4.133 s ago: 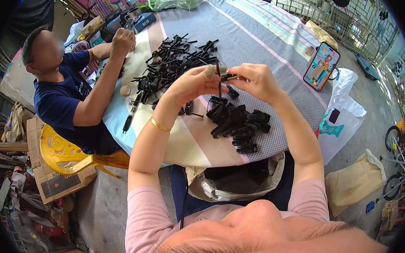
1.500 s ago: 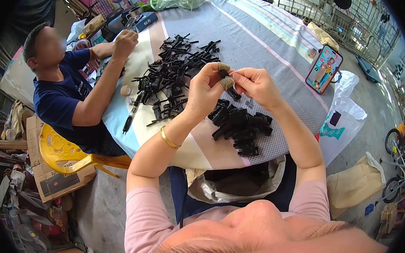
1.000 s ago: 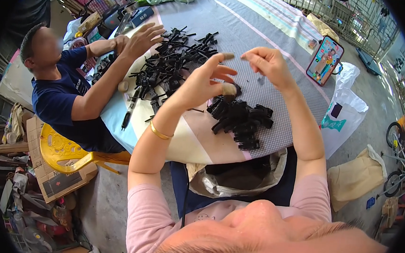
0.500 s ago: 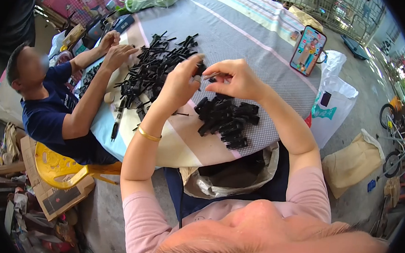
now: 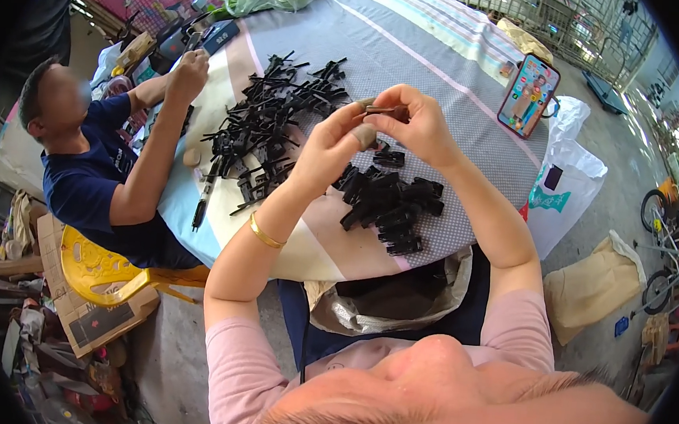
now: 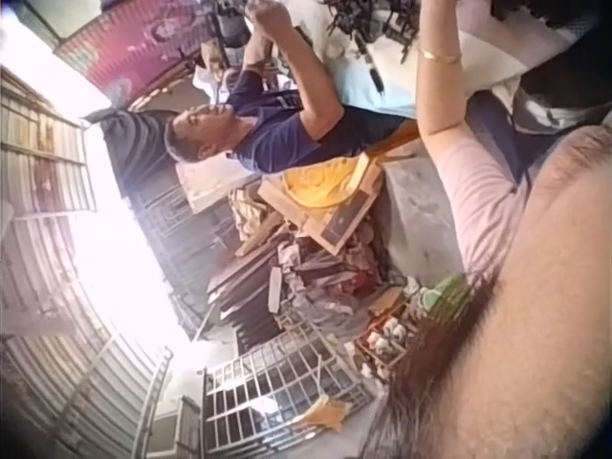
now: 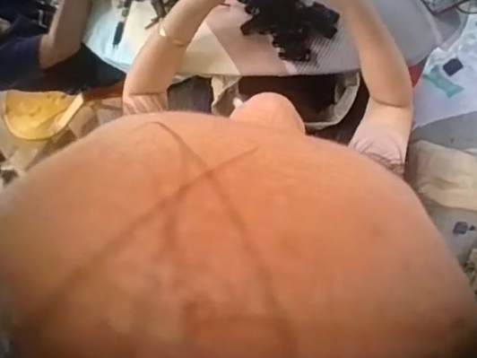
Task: The person is manually assembling small black plastic components by fitting pieces together at a table.
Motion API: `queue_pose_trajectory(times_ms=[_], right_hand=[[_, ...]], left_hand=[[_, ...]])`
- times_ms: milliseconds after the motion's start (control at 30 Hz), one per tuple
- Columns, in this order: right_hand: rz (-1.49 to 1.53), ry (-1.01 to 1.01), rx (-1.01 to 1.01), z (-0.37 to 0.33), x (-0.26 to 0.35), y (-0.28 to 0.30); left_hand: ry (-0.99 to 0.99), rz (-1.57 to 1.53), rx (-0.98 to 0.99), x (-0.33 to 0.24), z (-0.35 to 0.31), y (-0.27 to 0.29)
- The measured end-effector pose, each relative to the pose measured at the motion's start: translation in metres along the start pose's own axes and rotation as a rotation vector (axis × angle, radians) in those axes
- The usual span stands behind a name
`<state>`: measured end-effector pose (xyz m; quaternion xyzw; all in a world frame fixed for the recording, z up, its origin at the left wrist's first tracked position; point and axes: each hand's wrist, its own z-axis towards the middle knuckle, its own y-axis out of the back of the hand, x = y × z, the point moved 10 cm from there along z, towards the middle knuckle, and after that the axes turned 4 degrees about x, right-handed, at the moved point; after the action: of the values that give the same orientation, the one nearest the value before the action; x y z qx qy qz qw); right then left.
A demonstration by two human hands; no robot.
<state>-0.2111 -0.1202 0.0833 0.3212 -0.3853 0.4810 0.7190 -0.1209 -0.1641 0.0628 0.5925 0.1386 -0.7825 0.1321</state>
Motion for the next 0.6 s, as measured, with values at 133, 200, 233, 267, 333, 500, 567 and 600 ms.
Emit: queue_pose_trajectory(times_ms=[133,200,233,267,333,500,567,600], right_hand=[[-0.041,-0.083,0.037,0.002,-0.010,-0.004],[-0.017,-0.118,0.049,0.001,-0.010,-0.002],[0.139,-0.210,0.094,-0.001,-0.020,-0.003],[0.295,-0.302,0.142,-0.002,-0.027,-0.010],[0.193,-0.311,0.141,-0.006,-0.024,-0.015],[-0.064,-0.117,0.100,-0.003,-0.007,-0.015],[-0.081,-0.099,0.101,-0.003,-0.002,-0.017],[-0.077,-0.122,0.108,-0.005,0.002,-0.020]], left_hand=[[-0.111,0.331,-0.108,-0.009,-0.005,0.007],[-0.109,0.116,-0.162,-0.006,-0.006,0.014],[-0.130,0.090,-0.169,-0.009,-0.005,0.015],[-0.133,0.092,-0.173,-0.010,-0.005,0.016],[-0.132,0.179,-0.184,-0.012,-0.005,0.019],[-0.219,0.326,-0.254,-0.018,-0.009,0.020],[-0.201,0.383,-0.306,-0.014,-0.011,0.026],[-0.203,0.384,-0.308,-0.015,-0.013,0.026]])
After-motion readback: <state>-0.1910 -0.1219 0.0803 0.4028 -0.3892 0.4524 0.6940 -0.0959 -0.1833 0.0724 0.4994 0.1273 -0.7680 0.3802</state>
